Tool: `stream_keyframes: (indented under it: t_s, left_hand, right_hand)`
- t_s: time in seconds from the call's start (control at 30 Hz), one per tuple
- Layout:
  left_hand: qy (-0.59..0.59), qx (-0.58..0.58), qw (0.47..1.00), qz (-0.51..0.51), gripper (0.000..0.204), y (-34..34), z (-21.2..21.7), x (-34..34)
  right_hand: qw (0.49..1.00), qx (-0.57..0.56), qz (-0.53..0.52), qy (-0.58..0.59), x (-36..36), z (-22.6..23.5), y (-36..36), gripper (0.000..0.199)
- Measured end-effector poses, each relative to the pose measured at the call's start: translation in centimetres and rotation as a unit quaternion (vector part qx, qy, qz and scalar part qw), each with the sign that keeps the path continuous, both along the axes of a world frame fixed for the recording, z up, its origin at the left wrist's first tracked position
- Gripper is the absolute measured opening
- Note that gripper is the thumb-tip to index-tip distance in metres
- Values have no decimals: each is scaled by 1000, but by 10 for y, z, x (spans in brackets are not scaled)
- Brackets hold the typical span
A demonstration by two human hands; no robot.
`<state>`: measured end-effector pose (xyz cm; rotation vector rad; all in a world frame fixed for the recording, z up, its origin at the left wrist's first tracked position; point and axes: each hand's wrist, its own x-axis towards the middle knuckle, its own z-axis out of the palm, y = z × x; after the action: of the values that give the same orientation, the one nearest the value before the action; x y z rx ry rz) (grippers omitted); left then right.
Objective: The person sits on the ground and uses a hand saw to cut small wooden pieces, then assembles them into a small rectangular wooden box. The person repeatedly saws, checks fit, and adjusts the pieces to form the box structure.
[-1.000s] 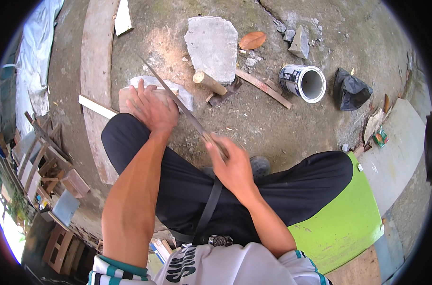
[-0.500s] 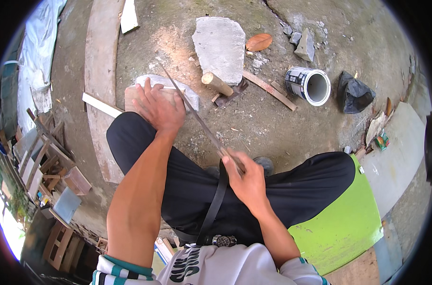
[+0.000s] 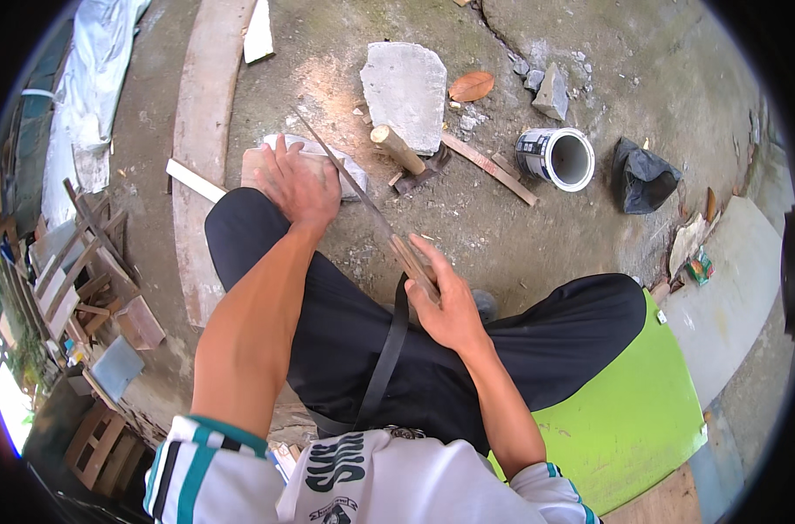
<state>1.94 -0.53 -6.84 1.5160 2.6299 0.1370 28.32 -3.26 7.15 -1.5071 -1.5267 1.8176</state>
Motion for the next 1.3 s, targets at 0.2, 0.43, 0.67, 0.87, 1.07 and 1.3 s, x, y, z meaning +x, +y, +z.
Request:
stream_keyframes:
  t_s: [0.2, 0.43, 0.67, 0.87, 1.07, 1.3]
  left_hand:
    - [-81, 85, 989, 87, 62, 14, -12, -8]
    - [44, 113, 961, 250, 77, 31, -20, 5]
    - [52, 48, 972, 226, 88, 31, -17, 12]
    - [67, 14, 978, 198, 87, 29, -21, 13]
    - [63, 0, 980, 188, 85, 27, -12, 9]
    - [67, -21, 984, 167, 88, 29, -16, 10]
  right_hand:
    - [993, -115, -35, 18, 6, -19, 3, 47]
    - [995, 92, -47, -6, -11, -9, -6, 41]
    - [993, 91, -56, -49, -1, 15, -17, 34]
    - [995, 71, -55, -52, -51, -19, 21, 34]
    - [994, 91, -14, -59, -26, -2, 13, 35]
    - [997, 37, -49, -55, -73, -25, 44, 36]
